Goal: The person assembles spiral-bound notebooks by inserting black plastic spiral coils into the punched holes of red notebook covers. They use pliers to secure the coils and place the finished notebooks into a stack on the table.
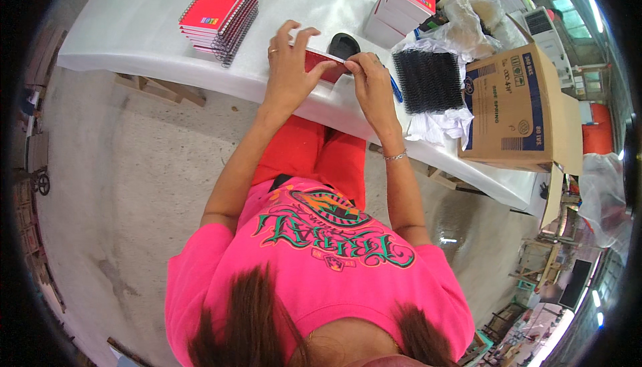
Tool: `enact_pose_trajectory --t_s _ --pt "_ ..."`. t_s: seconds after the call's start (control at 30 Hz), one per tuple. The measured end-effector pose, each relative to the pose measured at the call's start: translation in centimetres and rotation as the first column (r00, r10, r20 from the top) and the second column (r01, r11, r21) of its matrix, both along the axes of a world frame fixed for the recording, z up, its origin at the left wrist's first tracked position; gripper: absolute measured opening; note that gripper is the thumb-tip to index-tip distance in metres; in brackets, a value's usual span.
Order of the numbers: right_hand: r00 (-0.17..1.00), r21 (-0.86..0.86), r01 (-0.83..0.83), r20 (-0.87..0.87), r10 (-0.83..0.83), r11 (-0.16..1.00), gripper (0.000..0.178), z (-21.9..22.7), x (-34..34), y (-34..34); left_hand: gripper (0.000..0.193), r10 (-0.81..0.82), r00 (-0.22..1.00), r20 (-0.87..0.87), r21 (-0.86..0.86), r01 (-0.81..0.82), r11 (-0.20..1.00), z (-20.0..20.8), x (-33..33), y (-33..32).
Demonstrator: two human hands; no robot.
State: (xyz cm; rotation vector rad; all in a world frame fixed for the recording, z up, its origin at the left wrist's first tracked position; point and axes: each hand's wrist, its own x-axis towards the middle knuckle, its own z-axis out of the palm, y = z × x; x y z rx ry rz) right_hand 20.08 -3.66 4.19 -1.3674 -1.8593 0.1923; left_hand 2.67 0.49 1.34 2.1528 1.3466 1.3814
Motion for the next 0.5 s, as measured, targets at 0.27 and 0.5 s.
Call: enact_pose_trajectory --t_s 0.27,0.5 --pt "0.991 -0.558 -0.051 -0.134 -0.029 0.828 0.017 1.6 0.2 -0.1 0.068 -0.011 0.976 0.217 -0.181 0.051 0.982 -2.4 -1.0 0.0" --pt "0.955 -0.420 -0.222 0.088 0.283 0.880 0.042 0.1 5.0 4.9 0.067 -0.192 0.963 0.190 -0.191 0.228 0.955 -2.0 -2.8 1.8"
